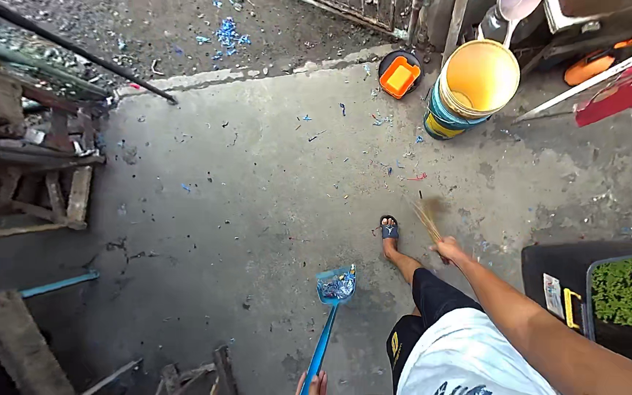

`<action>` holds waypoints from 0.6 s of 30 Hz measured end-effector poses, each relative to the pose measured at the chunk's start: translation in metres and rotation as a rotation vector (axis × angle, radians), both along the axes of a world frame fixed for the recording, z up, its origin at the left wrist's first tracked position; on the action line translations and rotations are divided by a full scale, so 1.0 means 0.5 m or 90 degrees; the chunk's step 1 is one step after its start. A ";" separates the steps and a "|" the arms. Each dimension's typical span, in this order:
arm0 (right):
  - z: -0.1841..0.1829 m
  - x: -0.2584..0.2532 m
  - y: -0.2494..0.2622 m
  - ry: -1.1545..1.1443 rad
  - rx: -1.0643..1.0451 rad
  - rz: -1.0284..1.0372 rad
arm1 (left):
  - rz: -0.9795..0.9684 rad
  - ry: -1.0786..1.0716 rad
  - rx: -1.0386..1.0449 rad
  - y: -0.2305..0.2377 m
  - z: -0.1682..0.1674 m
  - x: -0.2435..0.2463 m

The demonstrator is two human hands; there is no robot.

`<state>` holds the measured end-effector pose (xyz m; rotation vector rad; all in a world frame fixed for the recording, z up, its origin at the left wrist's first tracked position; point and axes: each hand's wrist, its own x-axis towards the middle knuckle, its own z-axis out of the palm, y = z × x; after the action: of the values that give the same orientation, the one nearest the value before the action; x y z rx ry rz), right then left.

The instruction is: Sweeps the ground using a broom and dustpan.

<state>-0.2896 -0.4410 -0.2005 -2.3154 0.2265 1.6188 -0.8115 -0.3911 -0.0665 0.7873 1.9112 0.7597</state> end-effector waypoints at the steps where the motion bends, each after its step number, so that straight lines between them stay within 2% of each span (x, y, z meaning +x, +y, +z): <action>1: 0.003 -0.001 0.047 -0.006 0.034 0.054 | -0.020 0.007 0.000 0.040 0.009 0.006; 3: 0.023 0.016 0.109 -0.046 0.070 0.107 | -0.052 0.010 0.011 0.134 0.019 0.027; 6: 0.107 0.057 0.133 -0.114 0.026 0.151 | -0.078 0.014 0.038 0.251 0.032 0.060; 9: 0.150 0.094 0.116 -0.144 -0.053 0.063 | -0.078 0.028 0.069 0.347 0.041 0.095; 12: 0.084 0.134 0.129 -0.144 -0.111 -0.056 | -0.091 0.025 0.087 0.433 0.038 0.147; 15: -0.002 0.161 0.196 -0.081 -0.081 0.081 | -0.124 0.022 0.100 0.514 0.022 0.180; 16: -0.011 0.167 0.218 -0.069 -0.045 0.130 | -0.141 0.025 0.099 0.542 0.019 0.191; 18: 0.012 0.166 0.248 -0.094 0.003 0.137 | -0.171 0.031 0.094 0.599 0.016 0.213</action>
<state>-0.2067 -0.3169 -0.1944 -2.5149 -0.0622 1.5297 -0.7047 -0.0916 -0.0586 1.1380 1.7585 0.7250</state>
